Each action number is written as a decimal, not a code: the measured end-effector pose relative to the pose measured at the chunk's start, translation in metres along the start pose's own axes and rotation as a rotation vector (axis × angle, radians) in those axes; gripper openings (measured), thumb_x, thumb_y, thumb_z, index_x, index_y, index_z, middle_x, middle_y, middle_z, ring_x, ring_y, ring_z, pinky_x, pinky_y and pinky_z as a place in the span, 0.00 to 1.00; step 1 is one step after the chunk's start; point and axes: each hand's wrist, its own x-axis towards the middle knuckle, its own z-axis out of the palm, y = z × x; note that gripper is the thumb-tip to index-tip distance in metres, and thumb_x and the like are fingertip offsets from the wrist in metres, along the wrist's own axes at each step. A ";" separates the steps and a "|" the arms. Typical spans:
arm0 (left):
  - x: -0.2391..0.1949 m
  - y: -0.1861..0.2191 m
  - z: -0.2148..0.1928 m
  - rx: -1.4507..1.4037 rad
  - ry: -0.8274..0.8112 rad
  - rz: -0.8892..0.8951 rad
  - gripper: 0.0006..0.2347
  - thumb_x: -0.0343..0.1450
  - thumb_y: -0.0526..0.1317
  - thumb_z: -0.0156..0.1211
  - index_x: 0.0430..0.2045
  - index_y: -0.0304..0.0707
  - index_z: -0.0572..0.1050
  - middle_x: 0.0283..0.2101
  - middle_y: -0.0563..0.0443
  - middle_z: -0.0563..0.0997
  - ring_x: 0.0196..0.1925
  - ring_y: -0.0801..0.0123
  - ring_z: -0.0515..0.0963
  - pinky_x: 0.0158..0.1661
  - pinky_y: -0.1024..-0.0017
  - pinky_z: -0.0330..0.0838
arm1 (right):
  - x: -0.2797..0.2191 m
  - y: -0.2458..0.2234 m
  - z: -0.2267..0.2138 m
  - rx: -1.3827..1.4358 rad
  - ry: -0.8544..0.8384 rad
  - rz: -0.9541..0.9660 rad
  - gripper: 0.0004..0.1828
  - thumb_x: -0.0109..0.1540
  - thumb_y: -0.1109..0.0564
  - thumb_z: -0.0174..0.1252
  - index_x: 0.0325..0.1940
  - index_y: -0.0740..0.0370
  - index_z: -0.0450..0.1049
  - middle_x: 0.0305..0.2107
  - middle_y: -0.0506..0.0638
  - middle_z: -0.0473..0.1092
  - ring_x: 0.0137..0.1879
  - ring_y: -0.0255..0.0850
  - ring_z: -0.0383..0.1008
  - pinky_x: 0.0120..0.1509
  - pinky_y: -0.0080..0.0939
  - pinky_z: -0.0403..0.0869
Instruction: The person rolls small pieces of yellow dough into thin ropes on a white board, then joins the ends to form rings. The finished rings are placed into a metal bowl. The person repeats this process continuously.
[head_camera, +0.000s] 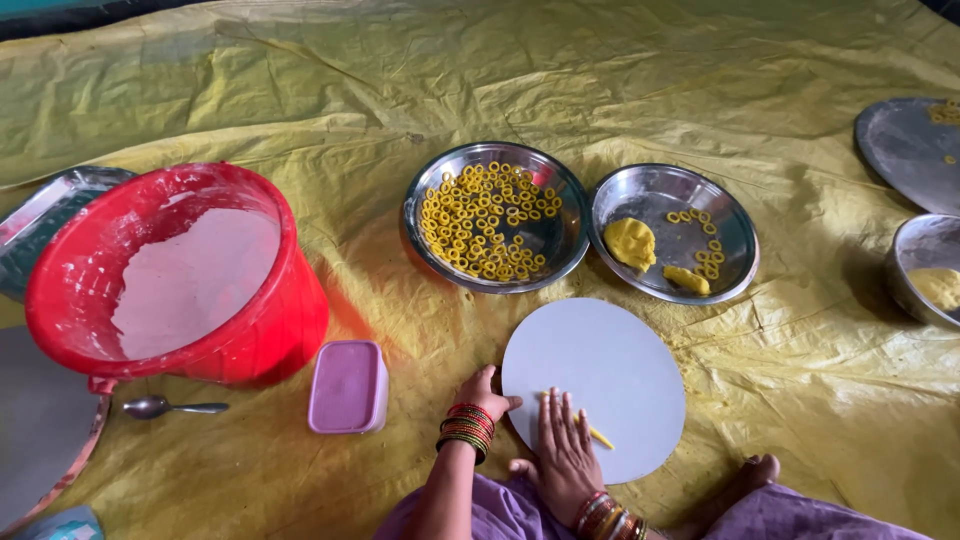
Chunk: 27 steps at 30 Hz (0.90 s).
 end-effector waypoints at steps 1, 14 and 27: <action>-0.001 0.001 0.000 0.007 0.001 0.007 0.42 0.62 0.51 0.75 0.70 0.42 0.57 0.72 0.45 0.63 0.73 0.58 0.64 0.70 0.65 0.60 | 0.001 -0.001 -0.002 -0.020 -0.001 -0.028 0.56 0.63 0.25 0.42 0.77 0.70 0.35 0.74 0.65 0.34 0.80 0.54 0.28 0.78 0.59 0.35; -0.005 0.008 -0.004 0.026 -0.040 -0.038 0.44 0.63 0.54 0.75 0.71 0.44 0.54 0.73 0.46 0.60 0.75 0.59 0.61 0.71 0.65 0.58 | 0.047 0.014 -0.003 -0.112 -0.225 0.141 0.57 0.64 0.22 0.37 0.76 0.73 0.36 0.74 0.71 0.33 0.80 0.59 0.28 0.79 0.59 0.37; -0.021 0.016 -0.017 0.003 0.004 -0.034 0.39 0.61 0.49 0.76 0.66 0.38 0.63 0.68 0.43 0.68 0.70 0.57 0.69 0.67 0.64 0.65 | 0.086 0.070 -0.021 -0.110 0.043 0.375 0.57 0.63 0.25 0.41 0.77 0.72 0.33 0.74 0.67 0.33 0.80 0.55 0.28 0.79 0.61 0.38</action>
